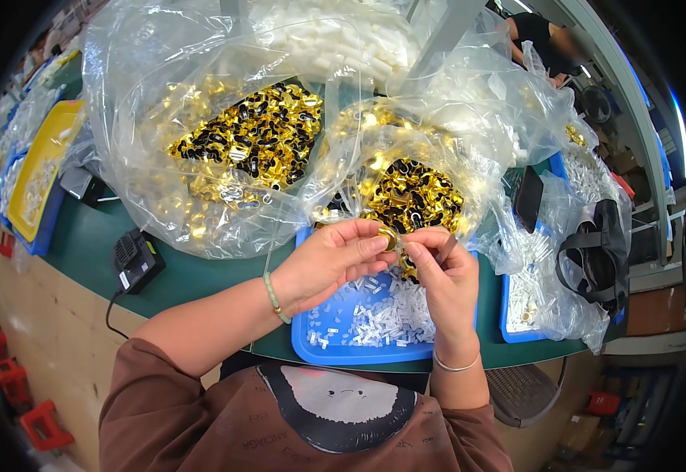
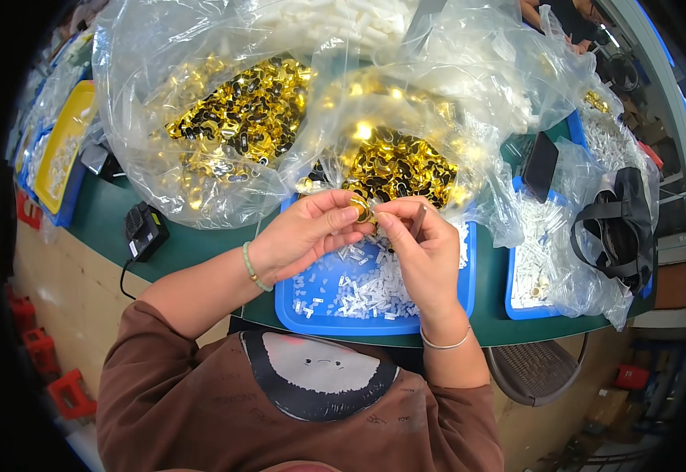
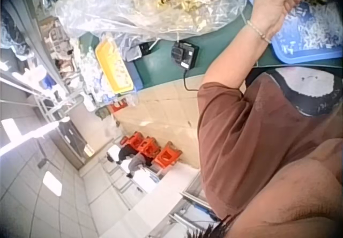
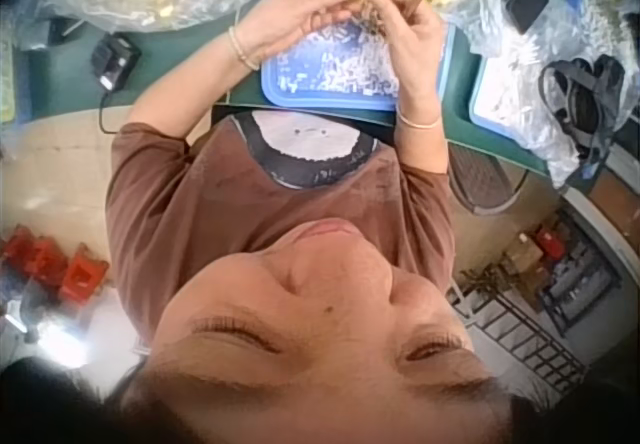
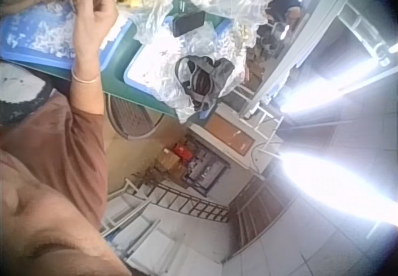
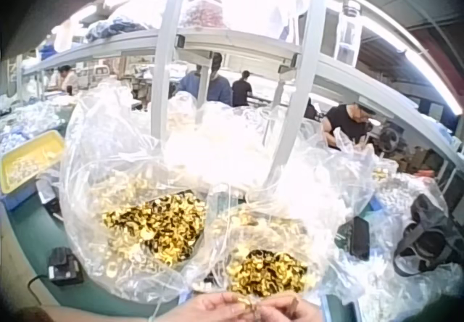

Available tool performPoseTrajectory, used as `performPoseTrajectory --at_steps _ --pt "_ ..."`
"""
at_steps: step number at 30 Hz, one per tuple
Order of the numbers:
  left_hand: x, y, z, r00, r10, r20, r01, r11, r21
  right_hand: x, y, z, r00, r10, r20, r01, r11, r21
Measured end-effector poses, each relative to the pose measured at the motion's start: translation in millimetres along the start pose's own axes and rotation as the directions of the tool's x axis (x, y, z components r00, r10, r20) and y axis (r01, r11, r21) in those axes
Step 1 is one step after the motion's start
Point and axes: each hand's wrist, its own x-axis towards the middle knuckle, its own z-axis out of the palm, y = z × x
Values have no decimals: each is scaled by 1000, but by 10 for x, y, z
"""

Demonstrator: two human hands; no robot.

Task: The person repeatedly picks small white plastic pieces from a blue tray and inserts them into small gold and black components held in the left hand. The person works continuously at a table with large bags of components and a blue tray of white pieces.

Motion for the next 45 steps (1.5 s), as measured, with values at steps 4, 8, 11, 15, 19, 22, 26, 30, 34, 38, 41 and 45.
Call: performPoseTrajectory --at_steps 4,8,11,15,19,22,26,30,34,38,41,45 --pt "6 10 -22 999 -30 36 31 999 -13 4 25 -6 996 -85 16 86 996 -35" --pt "5 0 -22 997 -51 55 51 999 3 -22 28 -5 999 -47 17 48 999 -19" --pt "2 -13 -24 997 -61 55 61 998 15 -31 9 -6 1000 -1 10 0 1000 9" --pt "-5 -8 -25 997 -63 54 60 997 47 -15 -56 -31 986 162 39 -165 981 100" --pt "-9 11 -24 996 -69 63 63 994 92 37 -3 -159 952 273 138 -295 939 178" --pt "-6 18 -35 995 -69 67 62 993 103 54 10 -177 928 329 174 -360 913 190" --pt "-18 64 -23 995 -70 66 57 982 179 45 -32 -161 934 318 164 -345 921 182" --pt "-31 81 -32 996 -54 68 34 962 271 16 -18 -136 966 211 149 -223 973 66" --pt "-12 83 -57 996 -79 42 65 960 271 15 42 -150 974 157 162 -166 985 40" --pt "-16 65 -21 995 -89 42 82 986 148 37 -15 -148 949 267 168 -297 936 191" --pt "-13 61 -20 997 -62 38 54 981 185 27 -2 -134 948 273 164 -303 931 204" --pt "-28 98 -8 999 -20 50 1 935 356 30 6 -177 937 274 217 -320 922 219"
